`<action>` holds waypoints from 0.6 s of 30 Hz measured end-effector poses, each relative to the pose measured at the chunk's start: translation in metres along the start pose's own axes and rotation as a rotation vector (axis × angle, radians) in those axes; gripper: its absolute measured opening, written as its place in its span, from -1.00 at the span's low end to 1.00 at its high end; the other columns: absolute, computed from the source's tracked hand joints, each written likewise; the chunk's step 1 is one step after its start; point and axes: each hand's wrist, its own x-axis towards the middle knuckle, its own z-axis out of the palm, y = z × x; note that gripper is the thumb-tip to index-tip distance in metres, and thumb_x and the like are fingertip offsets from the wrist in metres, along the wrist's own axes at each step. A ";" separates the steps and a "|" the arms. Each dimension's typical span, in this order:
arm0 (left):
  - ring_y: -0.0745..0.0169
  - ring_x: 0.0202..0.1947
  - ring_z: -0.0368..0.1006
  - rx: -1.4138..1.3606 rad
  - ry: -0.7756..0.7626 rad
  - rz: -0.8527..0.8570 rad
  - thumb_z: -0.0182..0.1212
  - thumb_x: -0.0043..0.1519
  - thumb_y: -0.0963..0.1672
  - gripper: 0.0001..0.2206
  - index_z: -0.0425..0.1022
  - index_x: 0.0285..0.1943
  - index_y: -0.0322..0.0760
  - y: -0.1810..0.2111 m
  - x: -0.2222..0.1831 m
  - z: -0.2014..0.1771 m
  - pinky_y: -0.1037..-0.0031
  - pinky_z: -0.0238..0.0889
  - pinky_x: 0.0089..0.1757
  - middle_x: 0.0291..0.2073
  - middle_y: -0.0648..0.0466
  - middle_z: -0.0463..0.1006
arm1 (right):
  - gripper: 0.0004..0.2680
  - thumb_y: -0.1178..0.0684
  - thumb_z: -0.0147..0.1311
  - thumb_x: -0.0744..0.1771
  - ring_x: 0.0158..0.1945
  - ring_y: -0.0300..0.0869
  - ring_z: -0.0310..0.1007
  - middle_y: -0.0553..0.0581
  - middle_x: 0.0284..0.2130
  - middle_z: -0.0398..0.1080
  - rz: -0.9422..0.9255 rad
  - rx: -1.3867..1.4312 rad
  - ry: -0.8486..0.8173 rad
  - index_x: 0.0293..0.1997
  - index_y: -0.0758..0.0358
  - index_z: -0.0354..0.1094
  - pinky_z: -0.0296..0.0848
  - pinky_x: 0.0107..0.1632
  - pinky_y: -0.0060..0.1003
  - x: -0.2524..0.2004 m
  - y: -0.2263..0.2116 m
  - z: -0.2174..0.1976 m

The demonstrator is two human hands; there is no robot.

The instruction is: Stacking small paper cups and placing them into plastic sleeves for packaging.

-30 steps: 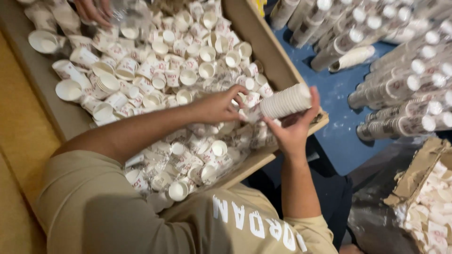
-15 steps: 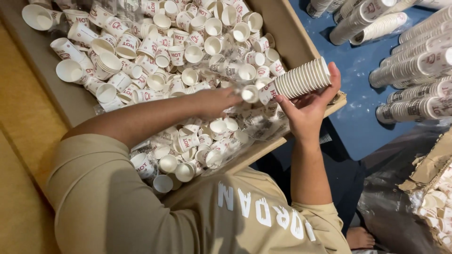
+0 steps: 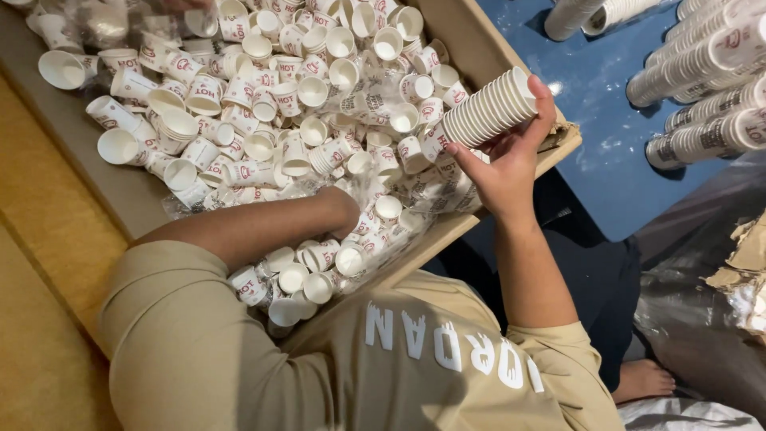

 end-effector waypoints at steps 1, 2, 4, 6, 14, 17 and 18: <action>0.03 -0.22 0.58 -0.059 0.138 -0.042 0.38 0.07 -0.15 -0.77 0.69 -0.10 -0.28 -0.003 0.003 0.004 0.17 0.45 -0.19 -0.18 -0.04 0.68 | -0.21 0.31 0.42 0.37 0.26 -0.08 0.35 0.23 0.33 0.09 -0.003 -0.030 -0.009 0.55 -0.07 -0.38 0.63 0.31 -0.09 0.000 -0.001 0.001; 0.00 -0.19 0.57 -0.118 0.278 -0.087 0.39 0.09 -0.11 -0.76 0.69 -0.09 -0.27 -0.007 0.005 0.005 0.17 0.44 -0.18 -0.15 -0.06 0.67 | -0.22 0.31 0.43 0.37 0.27 -0.07 0.34 0.23 0.34 0.08 -0.009 -0.059 -0.019 0.55 -0.07 -0.37 0.63 0.30 -0.09 0.002 -0.001 0.001; -0.02 -0.19 0.56 -0.232 0.371 -0.061 0.42 0.10 -0.06 -0.73 0.70 -0.12 -0.30 -0.017 0.016 -0.006 0.20 0.41 -0.17 -0.17 -0.10 0.66 | -0.22 0.31 0.43 0.37 0.27 -0.07 0.34 0.23 0.33 0.09 -0.011 -0.062 -0.021 0.55 -0.06 -0.36 0.62 0.30 -0.09 0.004 -0.003 0.002; -0.04 -0.19 0.55 -0.339 0.458 -0.027 0.44 0.11 0.00 -0.68 0.70 -0.15 -0.33 -0.026 0.039 -0.008 0.23 0.38 -0.17 -0.19 -0.14 0.65 | -0.22 0.31 0.43 0.37 0.27 -0.07 0.34 0.23 0.33 0.09 -0.009 -0.068 -0.013 0.55 -0.05 -0.35 0.62 0.29 -0.10 0.004 -0.003 0.002; 0.01 -0.08 0.53 -2.244 0.365 0.380 0.15 0.13 -0.21 -0.63 0.35 0.15 -0.29 -0.013 0.048 -0.012 0.14 0.58 -0.07 -0.15 -0.09 0.51 | -0.22 0.33 0.43 0.36 0.27 -0.09 0.33 0.20 0.34 0.08 -0.008 -0.070 -0.020 0.56 -0.06 -0.34 0.62 0.30 -0.12 0.002 0.000 0.000; -0.01 0.03 0.56 -2.340 0.459 0.728 0.09 0.13 -0.26 -0.49 0.18 0.31 -0.32 0.010 -0.010 -0.047 0.17 0.59 0.00 0.04 -0.03 0.46 | -0.21 0.33 0.43 0.36 0.26 -0.09 0.35 0.20 0.34 0.08 0.008 -0.091 -0.013 0.55 -0.05 -0.36 0.63 0.28 -0.12 0.002 0.000 0.000; -0.01 0.03 0.56 -2.341 0.456 0.729 0.09 0.13 -0.26 -0.49 0.18 0.31 -0.32 0.008 -0.014 -0.054 0.17 0.59 0.00 0.04 -0.03 0.46 | -0.21 0.33 0.43 0.36 0.26 -0.09 0.35 0.20 0.34 0.08 0.010 -0.093 -0.013 0.55 -0.05 -0.36 0.63 0.28 -0.12 0.001 0.001 -0.001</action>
